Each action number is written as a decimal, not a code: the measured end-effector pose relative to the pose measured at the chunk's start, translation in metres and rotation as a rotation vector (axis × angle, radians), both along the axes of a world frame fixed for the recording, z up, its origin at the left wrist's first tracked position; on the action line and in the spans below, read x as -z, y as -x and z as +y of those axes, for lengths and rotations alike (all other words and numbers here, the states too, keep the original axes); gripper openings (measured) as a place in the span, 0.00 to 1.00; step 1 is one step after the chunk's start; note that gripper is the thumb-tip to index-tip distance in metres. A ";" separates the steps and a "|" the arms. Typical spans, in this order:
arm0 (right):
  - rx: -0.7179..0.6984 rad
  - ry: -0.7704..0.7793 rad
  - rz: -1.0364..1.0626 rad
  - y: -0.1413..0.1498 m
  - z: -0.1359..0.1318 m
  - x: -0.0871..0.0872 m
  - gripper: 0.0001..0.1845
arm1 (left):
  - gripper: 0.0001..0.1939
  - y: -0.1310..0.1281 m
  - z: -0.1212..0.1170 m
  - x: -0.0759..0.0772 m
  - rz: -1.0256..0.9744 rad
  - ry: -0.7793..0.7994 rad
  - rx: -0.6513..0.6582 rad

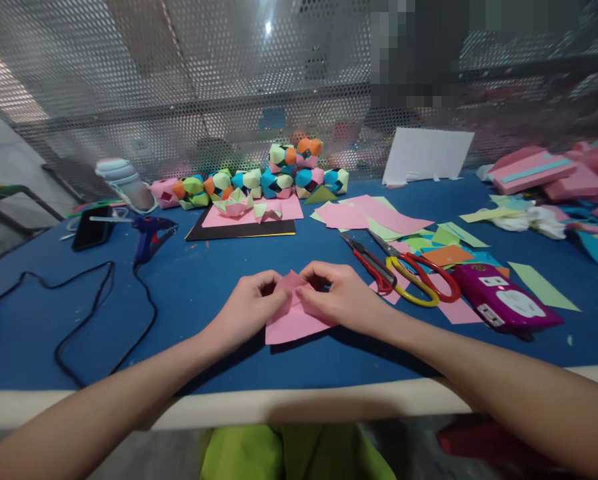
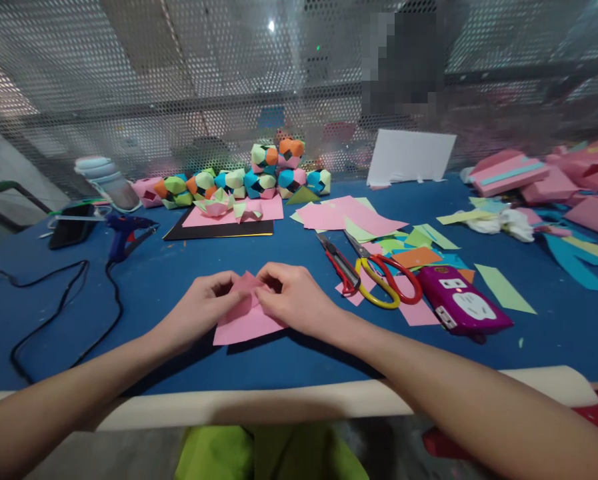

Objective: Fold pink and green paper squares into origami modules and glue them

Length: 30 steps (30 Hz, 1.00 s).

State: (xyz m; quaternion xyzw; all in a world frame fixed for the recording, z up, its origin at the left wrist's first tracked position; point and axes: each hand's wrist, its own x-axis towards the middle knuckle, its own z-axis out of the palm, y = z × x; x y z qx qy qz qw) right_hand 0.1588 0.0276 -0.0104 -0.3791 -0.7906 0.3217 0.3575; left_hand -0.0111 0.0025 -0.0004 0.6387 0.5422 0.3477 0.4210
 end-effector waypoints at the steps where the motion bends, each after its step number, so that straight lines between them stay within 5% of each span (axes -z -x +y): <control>1: -0.005 -0.014 0.003 0.000 0.000 0.000 0.04 | 0.09 0.000 0.000 -0.001 -0.011 0.004 -0.002; 15: -0.229 -0.377 0.089 -0.010 0.005 0.006 0.12 | 0.09 0.004 0.000 -0.003 -0.307 0.187 -0.028; 30: -0.370 -0.651 -0.113 -0.019 0.006 -0.004 0.10 | 0.07 0.008 -0.004 -0.005 -0.302 0.148 0.031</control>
